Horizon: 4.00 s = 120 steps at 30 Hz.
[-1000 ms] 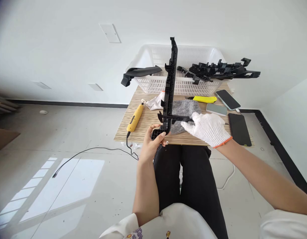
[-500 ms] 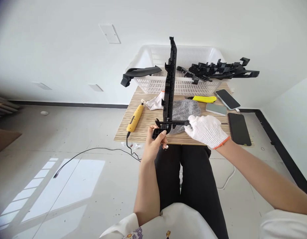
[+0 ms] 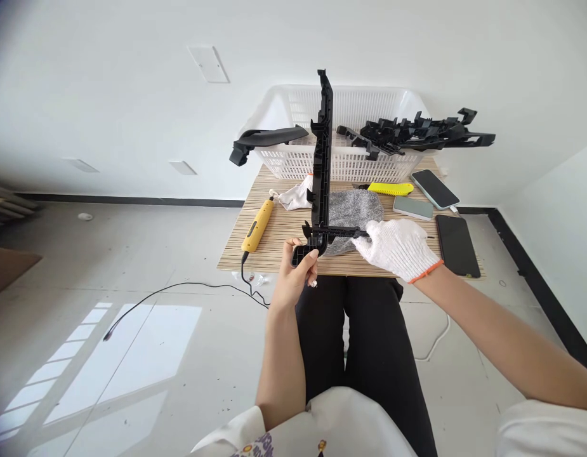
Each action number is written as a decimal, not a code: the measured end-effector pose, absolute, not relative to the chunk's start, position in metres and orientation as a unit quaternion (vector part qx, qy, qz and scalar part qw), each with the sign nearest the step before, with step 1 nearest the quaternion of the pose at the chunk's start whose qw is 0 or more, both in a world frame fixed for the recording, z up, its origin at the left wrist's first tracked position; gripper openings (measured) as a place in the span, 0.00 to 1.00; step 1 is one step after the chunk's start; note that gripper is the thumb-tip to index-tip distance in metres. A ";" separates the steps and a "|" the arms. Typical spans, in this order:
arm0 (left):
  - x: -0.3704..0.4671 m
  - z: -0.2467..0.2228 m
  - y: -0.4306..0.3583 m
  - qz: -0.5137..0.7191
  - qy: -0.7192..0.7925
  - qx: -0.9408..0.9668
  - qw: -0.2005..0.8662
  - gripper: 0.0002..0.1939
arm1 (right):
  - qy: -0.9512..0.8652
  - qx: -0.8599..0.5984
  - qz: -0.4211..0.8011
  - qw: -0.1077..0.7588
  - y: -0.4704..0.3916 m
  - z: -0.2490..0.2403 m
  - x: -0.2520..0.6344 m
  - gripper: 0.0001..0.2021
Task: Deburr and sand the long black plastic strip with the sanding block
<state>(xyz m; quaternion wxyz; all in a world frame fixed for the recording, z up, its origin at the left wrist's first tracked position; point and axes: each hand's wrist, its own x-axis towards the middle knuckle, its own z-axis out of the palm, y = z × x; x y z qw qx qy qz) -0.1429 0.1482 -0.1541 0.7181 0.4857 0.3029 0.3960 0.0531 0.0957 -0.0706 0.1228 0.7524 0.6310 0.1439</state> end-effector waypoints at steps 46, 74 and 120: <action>-0.144 -0.150 0.146 0.344 0.328 0.509 0.718 0.19 | 0.645 0.727 0.226 0.069 0.098 -0.079 0.075 0.22; -0.145 -0.150 0.146 0.336 0.330 0.511 0.719 0.19 | 0.636 0.736 0.224 0.065 0.099 -0.079 0.074 0.22; -0.145 -0.149 0.147 0.326 0.324 0.524 0.717 0.18 | 0.644 0.727 0.229 0.067 0.098 -0.081 0.076 0.23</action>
